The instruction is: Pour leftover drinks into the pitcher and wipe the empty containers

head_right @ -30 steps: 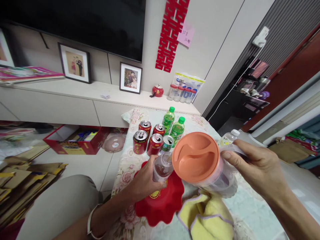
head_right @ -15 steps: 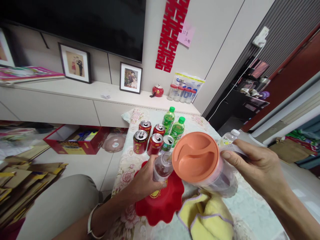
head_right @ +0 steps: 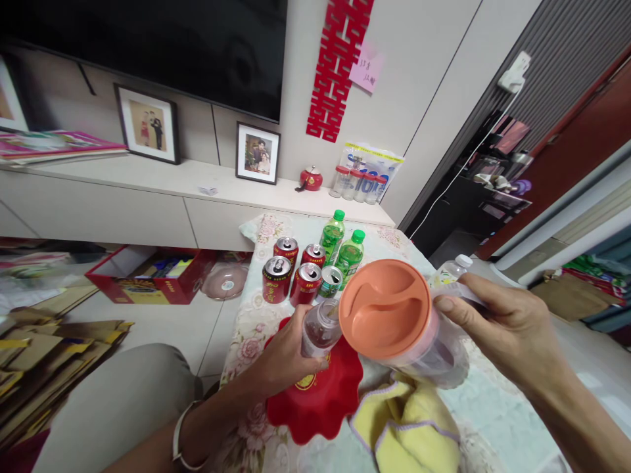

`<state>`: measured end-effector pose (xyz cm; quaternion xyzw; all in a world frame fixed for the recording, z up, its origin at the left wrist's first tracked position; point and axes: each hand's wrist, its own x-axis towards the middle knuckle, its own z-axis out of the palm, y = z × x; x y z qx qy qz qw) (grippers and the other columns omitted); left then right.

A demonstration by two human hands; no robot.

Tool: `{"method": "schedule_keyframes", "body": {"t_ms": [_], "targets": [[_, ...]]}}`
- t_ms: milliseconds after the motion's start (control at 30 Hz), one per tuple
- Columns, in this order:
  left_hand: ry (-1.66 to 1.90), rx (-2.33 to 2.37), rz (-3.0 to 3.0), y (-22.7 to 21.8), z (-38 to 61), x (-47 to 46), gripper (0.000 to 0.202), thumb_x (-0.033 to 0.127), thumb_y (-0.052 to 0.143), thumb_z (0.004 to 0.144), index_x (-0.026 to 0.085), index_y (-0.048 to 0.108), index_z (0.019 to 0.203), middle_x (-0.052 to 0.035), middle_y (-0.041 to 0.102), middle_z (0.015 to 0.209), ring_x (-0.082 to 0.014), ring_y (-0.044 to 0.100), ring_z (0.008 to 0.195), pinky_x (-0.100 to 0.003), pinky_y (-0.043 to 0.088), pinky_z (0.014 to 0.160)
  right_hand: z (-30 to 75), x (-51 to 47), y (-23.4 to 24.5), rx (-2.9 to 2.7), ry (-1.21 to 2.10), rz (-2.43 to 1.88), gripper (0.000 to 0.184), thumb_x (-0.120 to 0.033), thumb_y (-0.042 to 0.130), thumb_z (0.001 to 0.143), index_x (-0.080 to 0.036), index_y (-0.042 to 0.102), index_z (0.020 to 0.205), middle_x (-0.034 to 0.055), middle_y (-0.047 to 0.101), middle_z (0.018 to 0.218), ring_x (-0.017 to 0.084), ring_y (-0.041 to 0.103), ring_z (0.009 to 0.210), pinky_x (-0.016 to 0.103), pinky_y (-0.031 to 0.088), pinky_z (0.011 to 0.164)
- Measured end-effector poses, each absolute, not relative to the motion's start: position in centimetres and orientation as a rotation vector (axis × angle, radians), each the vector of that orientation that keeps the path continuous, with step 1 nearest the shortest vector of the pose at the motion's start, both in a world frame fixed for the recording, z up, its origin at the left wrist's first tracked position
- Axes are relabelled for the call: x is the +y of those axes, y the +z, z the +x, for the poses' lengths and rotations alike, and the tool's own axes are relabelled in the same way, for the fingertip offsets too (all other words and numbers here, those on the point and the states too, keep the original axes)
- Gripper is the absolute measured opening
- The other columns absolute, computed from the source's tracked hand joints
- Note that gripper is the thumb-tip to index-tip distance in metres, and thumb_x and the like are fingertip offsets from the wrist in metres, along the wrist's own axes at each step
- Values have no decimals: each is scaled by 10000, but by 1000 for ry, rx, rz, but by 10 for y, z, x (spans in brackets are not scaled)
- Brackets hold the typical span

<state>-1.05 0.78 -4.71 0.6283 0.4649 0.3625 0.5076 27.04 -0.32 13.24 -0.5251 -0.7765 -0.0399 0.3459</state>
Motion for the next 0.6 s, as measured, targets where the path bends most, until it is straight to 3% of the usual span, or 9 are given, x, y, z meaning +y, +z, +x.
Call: {"method": "schedule_keyframes", "body": {"t_ms": [600], "targets": [[850,1123,1528,-47,-10,8,605,168,752,663,313,465,1175,-38,717,1211,-335,662,1209,-467,509,1010,264,-3,135,-2029,-67,-1343,370,-459,750,811,-237,635,539,-47,473,462,124,443,417,206,372,364]]}}
